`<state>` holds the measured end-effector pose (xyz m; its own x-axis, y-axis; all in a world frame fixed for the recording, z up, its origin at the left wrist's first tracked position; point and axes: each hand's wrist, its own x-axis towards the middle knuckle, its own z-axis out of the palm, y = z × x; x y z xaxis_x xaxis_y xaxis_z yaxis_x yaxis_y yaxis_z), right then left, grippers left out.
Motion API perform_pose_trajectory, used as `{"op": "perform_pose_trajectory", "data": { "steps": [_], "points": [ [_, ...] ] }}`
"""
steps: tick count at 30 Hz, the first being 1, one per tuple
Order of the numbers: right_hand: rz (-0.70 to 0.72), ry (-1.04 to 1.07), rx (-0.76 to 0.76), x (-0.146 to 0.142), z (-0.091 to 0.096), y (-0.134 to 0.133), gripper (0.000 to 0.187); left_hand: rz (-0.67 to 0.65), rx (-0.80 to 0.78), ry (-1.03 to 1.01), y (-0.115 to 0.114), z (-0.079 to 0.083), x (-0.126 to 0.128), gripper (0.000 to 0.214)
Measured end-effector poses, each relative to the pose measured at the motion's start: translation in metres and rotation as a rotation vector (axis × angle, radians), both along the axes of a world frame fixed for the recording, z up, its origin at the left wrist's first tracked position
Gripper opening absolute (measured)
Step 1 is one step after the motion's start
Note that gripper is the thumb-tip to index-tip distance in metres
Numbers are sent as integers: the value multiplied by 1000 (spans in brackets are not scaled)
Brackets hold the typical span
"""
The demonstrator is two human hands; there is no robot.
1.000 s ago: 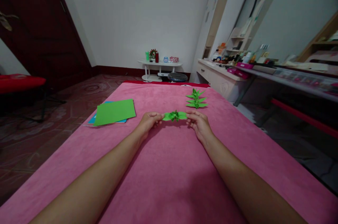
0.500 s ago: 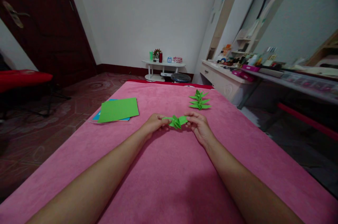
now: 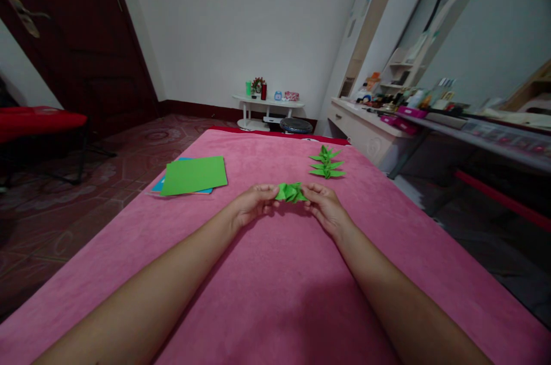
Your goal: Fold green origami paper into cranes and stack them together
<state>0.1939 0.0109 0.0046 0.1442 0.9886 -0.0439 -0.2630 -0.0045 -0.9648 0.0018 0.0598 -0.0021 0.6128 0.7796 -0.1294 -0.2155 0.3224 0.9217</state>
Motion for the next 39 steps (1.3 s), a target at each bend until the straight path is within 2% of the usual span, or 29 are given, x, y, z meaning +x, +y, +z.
{"op": "perform_pose_trajectory", "data": {
  "steps": [5, 11, 17, 23, 30, 35, 39],
  "points": [
    [-79, 69, 23, 2, 1, 3, 35, 40, -115, -130, -1, 0, 3, 16],
    [-136, 87, 48, -3, -1, 3, 37, 86, -121, -111, -2, -1, 7, 14],
    [-159, 9, 16, 1, -1, 1, 37, 143, -90, 2, 2, -3, 5, 15],
    [-171, -96, -26, 11, -3, 4, 33, 213, -40, 231, 3, -1, 7, 13],
    [-184, -338, -49, 24, -18, 13, 23, 193, 227, 524, 0, -5, 9, 25],
    [-226, -545, 16, 30, -29, 21, 23, 279, 492, 700, 6, -7, 4, 30],
    [-240, -695, 50, 34, -33, 26, 20, 324, 626, 812, 11, -8, 2, 28]
  ]
}}
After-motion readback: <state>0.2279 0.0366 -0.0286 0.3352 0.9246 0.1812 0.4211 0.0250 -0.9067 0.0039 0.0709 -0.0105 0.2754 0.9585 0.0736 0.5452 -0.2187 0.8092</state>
